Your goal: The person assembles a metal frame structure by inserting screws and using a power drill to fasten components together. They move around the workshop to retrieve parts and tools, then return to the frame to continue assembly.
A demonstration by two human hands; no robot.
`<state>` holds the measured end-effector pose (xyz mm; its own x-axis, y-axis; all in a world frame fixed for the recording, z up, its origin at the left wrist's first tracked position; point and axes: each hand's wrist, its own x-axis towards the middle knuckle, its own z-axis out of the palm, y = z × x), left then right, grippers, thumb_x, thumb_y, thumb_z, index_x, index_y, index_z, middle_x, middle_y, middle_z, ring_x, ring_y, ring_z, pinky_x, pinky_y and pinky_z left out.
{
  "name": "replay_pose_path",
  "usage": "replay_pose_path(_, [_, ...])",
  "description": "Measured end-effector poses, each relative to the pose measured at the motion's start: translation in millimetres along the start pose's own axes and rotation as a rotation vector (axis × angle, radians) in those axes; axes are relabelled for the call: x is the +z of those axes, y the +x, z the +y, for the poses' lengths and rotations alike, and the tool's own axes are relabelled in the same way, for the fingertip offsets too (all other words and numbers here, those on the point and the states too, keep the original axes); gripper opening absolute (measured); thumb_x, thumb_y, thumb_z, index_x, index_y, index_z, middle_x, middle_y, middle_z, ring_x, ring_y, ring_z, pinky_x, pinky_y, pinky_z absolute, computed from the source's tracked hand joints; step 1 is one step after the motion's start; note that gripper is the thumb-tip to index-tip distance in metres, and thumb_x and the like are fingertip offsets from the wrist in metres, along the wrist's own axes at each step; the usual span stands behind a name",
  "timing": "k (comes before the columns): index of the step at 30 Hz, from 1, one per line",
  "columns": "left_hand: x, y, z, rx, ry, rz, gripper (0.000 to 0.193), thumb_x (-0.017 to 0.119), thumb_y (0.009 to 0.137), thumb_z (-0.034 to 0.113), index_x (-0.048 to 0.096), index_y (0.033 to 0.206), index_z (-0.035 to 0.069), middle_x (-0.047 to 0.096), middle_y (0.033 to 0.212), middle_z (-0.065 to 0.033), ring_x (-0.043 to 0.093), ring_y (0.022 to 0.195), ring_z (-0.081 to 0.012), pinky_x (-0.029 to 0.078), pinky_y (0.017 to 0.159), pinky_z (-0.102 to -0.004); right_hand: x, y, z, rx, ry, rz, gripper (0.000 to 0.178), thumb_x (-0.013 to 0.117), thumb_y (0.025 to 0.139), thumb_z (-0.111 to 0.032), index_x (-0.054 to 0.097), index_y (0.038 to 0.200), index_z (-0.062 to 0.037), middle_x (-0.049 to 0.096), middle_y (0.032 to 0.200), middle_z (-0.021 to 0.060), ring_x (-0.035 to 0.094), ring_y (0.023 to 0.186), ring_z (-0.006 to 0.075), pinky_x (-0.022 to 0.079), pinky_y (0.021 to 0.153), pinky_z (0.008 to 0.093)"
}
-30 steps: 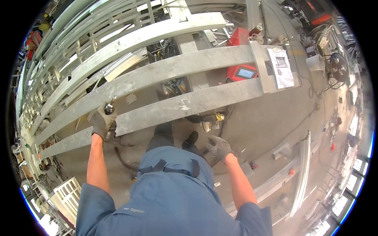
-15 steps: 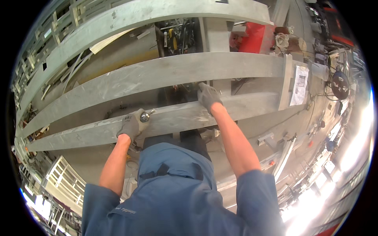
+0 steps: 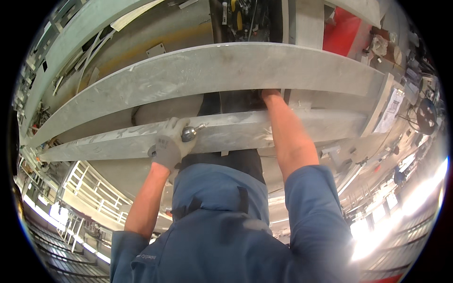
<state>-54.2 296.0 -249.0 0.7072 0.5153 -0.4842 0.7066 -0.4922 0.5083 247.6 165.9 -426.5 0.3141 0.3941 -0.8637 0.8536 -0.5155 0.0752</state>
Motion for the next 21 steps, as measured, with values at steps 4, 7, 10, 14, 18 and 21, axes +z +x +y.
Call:
replay_pose_path(4, [4, -1, -5, 0.004, -0.005, -0.097, 0.043, 0.083, 0.071, 0.029, 0.066, 0.108, 0.012, 0.064, 0.101, -0.0079, 0.065, 0.093, -0.0302, 0.052, 0.079, -0.0434, 0, -3, 7, -0.027, 0.015, -0.027, 0.034, 0.052, 0.094, -0.026, 0.067, 0.117, -0.0051, 0.069, 0.113, 0.0211, 0.065, 0.104, 0.0410, 0.051, 0.090, 0.0478])
replay_pose_path(7, [5, 1, -11, 0.076, -0.030, -0.111, 0.042, 0.082, 0.071, 0.030, 0.067, 0.106, 0.011, 0.064, 0.098, -0.0086, 0.065, 0.092, -0.0303, 0.052, 0.077, -0.0424, -1, -9, 14, -0.052, 0.024, -0.042, 0.035, 0.052, 0.094, -0.027, 0.067, 0.117, -0.0050, 0.069, 0.113, 0.0211, 0.065, 0.104, 0.0409, 0.052, 0.090, 0.0478])
replay_pose_path(10, [6, 4, -10, 0.109, -0.029, -0.102, 0.040, 0.083, 0.070, 0.027, 0.068, 0.101, 0.007, 0.066, 0.095, -0.0102, 0.065, 0.089, -0.0303, 0.050, 0.076, -0.0420, -3, -20, 21, -0.089, 0.048, -0.056, 0.036, 0.052, 0.094, -0.028, 0.067, 0.118, -0.0049, 0.069, 0.114, 0.0212, 0.065, 0.104, 0.0407, 0.052, 0.089, 0.0477])
replay_pose_path(14, [4, 5, -5, 0.176, 0.103, -0.099, 0.041, 0.080, 0.072, 0.028, 0.068, 0.106, 0.008, 0.067, 0.099, -0.0107, 0.065, 0.089, -0.0309, 0.047, 0.080, -0.0425, 2, -45, 27, -0.131, 0.098, -0.083, 0.037, 0.052, 0.094, -0.029, 0.066, 0.118, -0.0048, 0.069, 0.114, 0.0212, 0.065, 0.104, 0.0405, 0.052, 0.089, 0.0476])
replay_pose_path(18, [-3, 2, 6, 0.172, 0.167, -0.157, 0.045, 0.075, 0.076, 0.039, 0.067, 0.112, 0.013, 0.067, 0.104, -0.0093, 0.064, 0.095, -0.0301, 0.046, 0.084, -0.0449, -17, -89, 23, -0.026, 0.273, -0.102, 0.028, 0.052, 0.094, -0.019, 0.071, 0.111, -0.0076, 0.070, 0.115, 0.0169, 0.066, 0.105, 0.0377, 0.052, 0.088, 0.0464])
replay_pose_path(21, [-13, 3, 18, 0.199, 0.166, -0.208, 0.045, 0.072, 0.078, 0.042, 0.067, 0.113, 0.015, 0.067, 0.104, -0.0082, 0.063, 0.097, -0.0291, 0.045, 0.086, -0.0458, -32, -128, 28, -0.091, 0.464, 0.114, 0.026, 0.052, 0.095, -0.018, 0.067, 0.112, -0.0065, 0.071, 0.108, 0.0176, 0.066, 0.101, 0.0390, 0.052, 0.085, 0.0488])
